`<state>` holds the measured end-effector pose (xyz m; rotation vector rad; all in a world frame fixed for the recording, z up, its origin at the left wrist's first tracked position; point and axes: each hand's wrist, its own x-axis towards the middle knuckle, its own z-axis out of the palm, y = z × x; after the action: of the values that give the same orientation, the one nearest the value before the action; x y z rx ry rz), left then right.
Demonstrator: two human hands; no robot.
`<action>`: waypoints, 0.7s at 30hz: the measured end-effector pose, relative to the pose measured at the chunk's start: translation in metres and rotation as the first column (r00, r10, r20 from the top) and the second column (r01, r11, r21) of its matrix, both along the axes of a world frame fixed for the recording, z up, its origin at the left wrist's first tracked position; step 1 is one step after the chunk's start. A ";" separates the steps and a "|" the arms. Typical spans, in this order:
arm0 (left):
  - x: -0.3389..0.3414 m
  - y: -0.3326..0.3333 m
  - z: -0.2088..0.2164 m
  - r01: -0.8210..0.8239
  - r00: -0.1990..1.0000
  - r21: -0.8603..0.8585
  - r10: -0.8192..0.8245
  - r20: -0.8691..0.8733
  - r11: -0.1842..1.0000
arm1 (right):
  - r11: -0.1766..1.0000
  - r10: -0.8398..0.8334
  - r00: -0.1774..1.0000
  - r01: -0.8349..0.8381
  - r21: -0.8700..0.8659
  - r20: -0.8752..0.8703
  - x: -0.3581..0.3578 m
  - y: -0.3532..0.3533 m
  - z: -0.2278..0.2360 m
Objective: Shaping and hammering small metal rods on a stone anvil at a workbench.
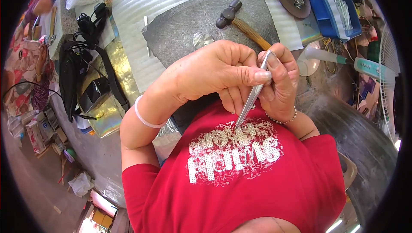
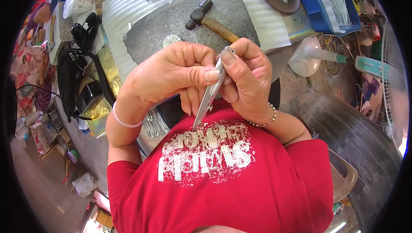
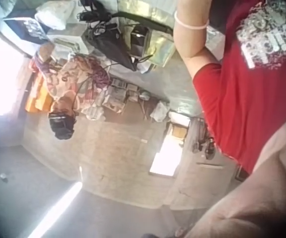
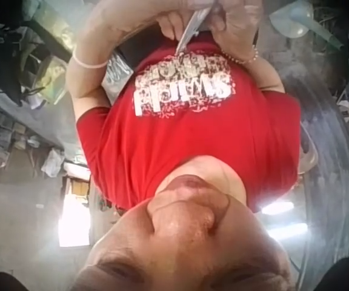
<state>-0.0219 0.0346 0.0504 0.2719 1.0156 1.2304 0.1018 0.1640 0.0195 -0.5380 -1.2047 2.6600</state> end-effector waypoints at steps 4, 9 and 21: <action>0.000 0.000 0.005 0.004 0.999 -0.009 -0.005 -0.038 1.000 | 0.999 -0.028 0.999 0.029 0.040 -0.028 0.002 -0.004 -0.002; -0.001 -0.002 0.005 0.017 0.993 -0.013 -0.018 -0.118 1.000 | 0.992 -0.056 0.997 0.061 0.110 -0.049 0.001 -0.007 -0.001; -0.002 -0.014 0.003 -0.046 0.997 -0.036 0.043 -0.065 0.998 | 0.994 0.014 0.995 -0.024 0.103 0.097 -0.009 -0.014 0.004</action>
<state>-0.0235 0.0201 0.0532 0.2622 1.1040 1.2484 0.0929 0.1503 0.0233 -0.6468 -1.3727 2.5960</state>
